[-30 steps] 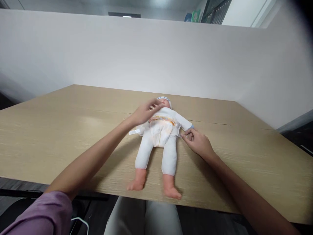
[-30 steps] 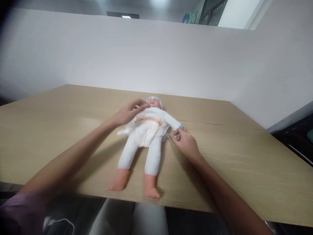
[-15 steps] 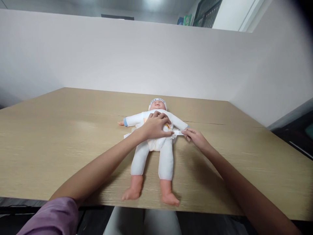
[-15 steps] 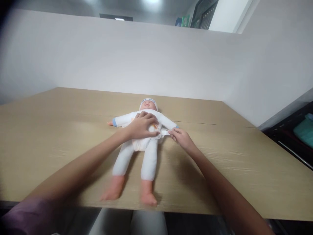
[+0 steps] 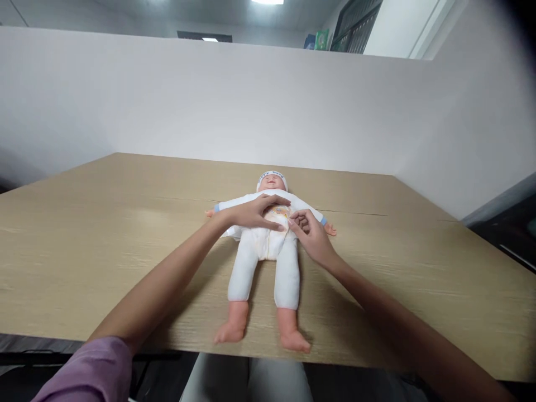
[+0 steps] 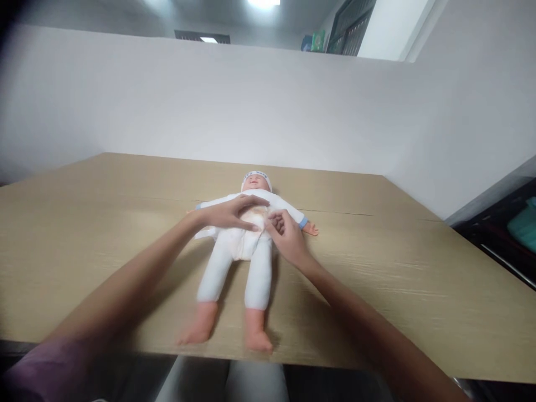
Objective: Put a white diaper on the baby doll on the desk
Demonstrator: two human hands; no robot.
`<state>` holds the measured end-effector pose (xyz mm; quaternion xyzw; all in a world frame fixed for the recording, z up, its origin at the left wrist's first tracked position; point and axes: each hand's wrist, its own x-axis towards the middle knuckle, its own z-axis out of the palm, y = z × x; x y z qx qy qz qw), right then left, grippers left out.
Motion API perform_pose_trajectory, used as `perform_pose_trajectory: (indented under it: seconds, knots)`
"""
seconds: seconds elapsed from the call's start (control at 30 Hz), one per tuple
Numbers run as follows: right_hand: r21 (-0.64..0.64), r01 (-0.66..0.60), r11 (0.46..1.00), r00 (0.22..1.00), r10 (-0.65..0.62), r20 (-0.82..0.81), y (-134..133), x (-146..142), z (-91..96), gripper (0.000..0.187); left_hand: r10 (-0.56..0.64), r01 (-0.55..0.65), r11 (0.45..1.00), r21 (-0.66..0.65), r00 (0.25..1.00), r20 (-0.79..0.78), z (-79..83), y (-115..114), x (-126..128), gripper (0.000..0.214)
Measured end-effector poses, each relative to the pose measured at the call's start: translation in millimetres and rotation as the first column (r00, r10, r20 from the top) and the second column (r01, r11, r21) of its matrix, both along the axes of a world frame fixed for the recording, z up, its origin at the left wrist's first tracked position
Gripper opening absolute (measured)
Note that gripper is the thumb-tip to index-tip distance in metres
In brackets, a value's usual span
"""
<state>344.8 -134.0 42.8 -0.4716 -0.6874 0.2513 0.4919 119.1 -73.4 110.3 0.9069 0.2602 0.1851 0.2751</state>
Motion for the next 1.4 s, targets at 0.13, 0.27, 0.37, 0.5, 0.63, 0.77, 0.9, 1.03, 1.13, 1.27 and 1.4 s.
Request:
perform_pose_trajectory:
  seconds: [0.13, 0.27, 0.37, 0.5, 0.63, 0.77, 0.9, 1.03, 1.13, 1.27, 1.4]
  knots:
    - [0.259, 0.027, 0.965, 0.984, -0.072, 0.166, -21.3, 2.9, -4.1, 0.025, -0.016, 0.011, 0.998, 0.063, 0.997, 0.076, -8.4, 1.4, -8.7, 0.070]
    - [0.354, -0.061, 0.933, 0.959, -0.044, 0.281, -24.1, 2.7, 1.5, 0.034, 0.015, -0.024, 0.997, 0.071, 0.992, 0.123, -12.2, -6.3, -3.1, 0.073]
    - [0.320, -0.137, 0.937, 0.946, 0.028, 0.322, -24.3, 5.0, 3.0, 0.042, 0.025, -0.035, 0.996, 0.081, 0.992, 0.121, -10.5, -10.2, 0.5, 0.075]
    - [0.292, -0.194, 0.936, 0.917, 0.067, 0.393, -24.7, 10.9, 1.7, 0.048, 0.012, -0.025, 0.997, 0.068, 0.982, 0.191, -12.6, -13.0, 1.6, 0.072]
    - [0.271, -0.201, 0.941, 0.877, 0.050, 0.478, -24.0, 14.9, 2.8, 0.053, 0.109, -0.126, 0.991, 0.035, 0.942, 0.316, -24.8, -18.5, -11.9, 0.053]
    - [0.274, -0.210, 0.939, 0.852, 0.038, 0.523, -23.3, 17.1, 3.9, 0.054, 0.329, -0.372, 0.925, 0.079, 0.887, 0.324, -42.9, -27.0, -52.2, 0.044]
    - [0.302, -0.192, 0.934, 0.858, 0.010, 0.514, -23.6, 15.0, 6.4, 0.050, 0.532, -0.548, 0.825, 0.136, 0.836, 0.136, -56.5, -35.4, -96.5, 0.042]
    - [0.367, -0.139, 0.920, 0.880, -0.056, 0.472, -23.8, -0.2, 17.4, 0.041, 0.567, -0.550, 0.815, 0.182, 0.822, -0.055, -63.8, -37.5, -111.6, 0.038]
    - [0.406, -0.122, 0.906, 0.883, -0.087, 0.460, -21.0, -21.2, 31.3, 0.024, 0.553, -0.542, 0.828, 0.141, 0.832, -0.045, -67.6, -36.1, -109.5, 0.032]
    - [0.288, -0.183, 0.940, 0.862, 0.013, 0.506, -7.6, -49.8, 53.4, 0.017, 0.578, -0.575, 0.814, -0.080, 0.816, 0.012, -65.0, -37.1, -109.2, 0.033]
    - [0.021, -0.203, 0.979, 0.823, 0.159, 0.546, 11.5, -62.6, 67.5, 0.034, 0.607, -0.567, 0.783, -0.254, 0.786, 0.117, -52.5, -38.9, -109.6, 0.041]
